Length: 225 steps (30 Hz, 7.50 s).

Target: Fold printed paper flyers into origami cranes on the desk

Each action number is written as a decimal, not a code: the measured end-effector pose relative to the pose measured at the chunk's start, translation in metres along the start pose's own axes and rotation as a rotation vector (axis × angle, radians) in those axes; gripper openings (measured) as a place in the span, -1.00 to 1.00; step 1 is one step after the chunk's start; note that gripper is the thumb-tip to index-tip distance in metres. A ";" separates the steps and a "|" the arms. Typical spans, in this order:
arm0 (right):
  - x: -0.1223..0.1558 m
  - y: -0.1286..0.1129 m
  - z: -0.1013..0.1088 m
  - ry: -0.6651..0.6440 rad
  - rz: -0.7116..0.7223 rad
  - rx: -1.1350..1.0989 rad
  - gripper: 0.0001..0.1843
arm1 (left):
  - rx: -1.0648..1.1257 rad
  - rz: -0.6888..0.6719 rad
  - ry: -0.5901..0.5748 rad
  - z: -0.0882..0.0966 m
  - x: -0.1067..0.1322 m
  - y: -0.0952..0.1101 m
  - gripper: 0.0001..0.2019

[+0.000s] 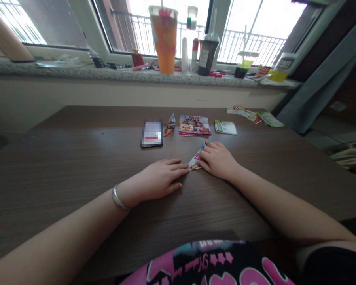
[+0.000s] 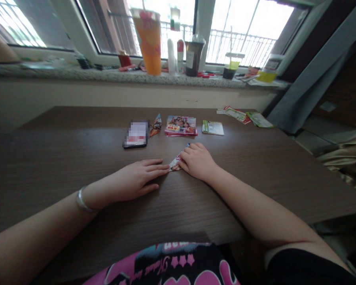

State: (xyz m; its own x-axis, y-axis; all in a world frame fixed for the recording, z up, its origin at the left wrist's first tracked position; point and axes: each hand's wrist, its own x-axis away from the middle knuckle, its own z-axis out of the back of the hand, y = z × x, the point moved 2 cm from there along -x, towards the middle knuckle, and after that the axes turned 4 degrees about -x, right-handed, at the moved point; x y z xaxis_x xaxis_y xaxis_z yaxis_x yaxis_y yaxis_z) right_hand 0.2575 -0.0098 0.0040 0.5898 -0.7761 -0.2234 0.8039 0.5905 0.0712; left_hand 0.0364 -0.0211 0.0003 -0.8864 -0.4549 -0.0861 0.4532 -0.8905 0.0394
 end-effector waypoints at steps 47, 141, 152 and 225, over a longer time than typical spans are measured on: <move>-0.012 0.001 -0.020 -0.046 -0.102 -0.309 -0.83 | -0.027 0.061 0.014 0.011 -0.009 0.010 -0.69; -0.003 -0.005 -0.028 0.188 -0.269 -0.459 -0.34 | -0.083 0.093 0.052 -0.009 -0.009 0.016 -0.50; -0.010 0.005 -0.042 0.130 -0.351 -0.438 0.05 | -0.112 0.094 0.010 -0.007 -0.008 0.016 -0.46; -0.016 0.017 -0.027 0.074 -0.046 -0.410 -0.55 | 0.280 -0.113 0.023 0.010 -0.001 -0.001 -0.77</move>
State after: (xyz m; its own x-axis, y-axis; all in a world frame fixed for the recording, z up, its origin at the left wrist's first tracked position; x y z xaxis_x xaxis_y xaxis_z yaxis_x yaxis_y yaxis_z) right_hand 0.2593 0.0187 -0.0174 0.5351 -0.7944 -0.2873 0.7231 0.6066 -0.3304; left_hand 0.0354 -0.0195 0.0099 -0.9258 -0.3555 -0.1284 0.3052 -0.9035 0.3010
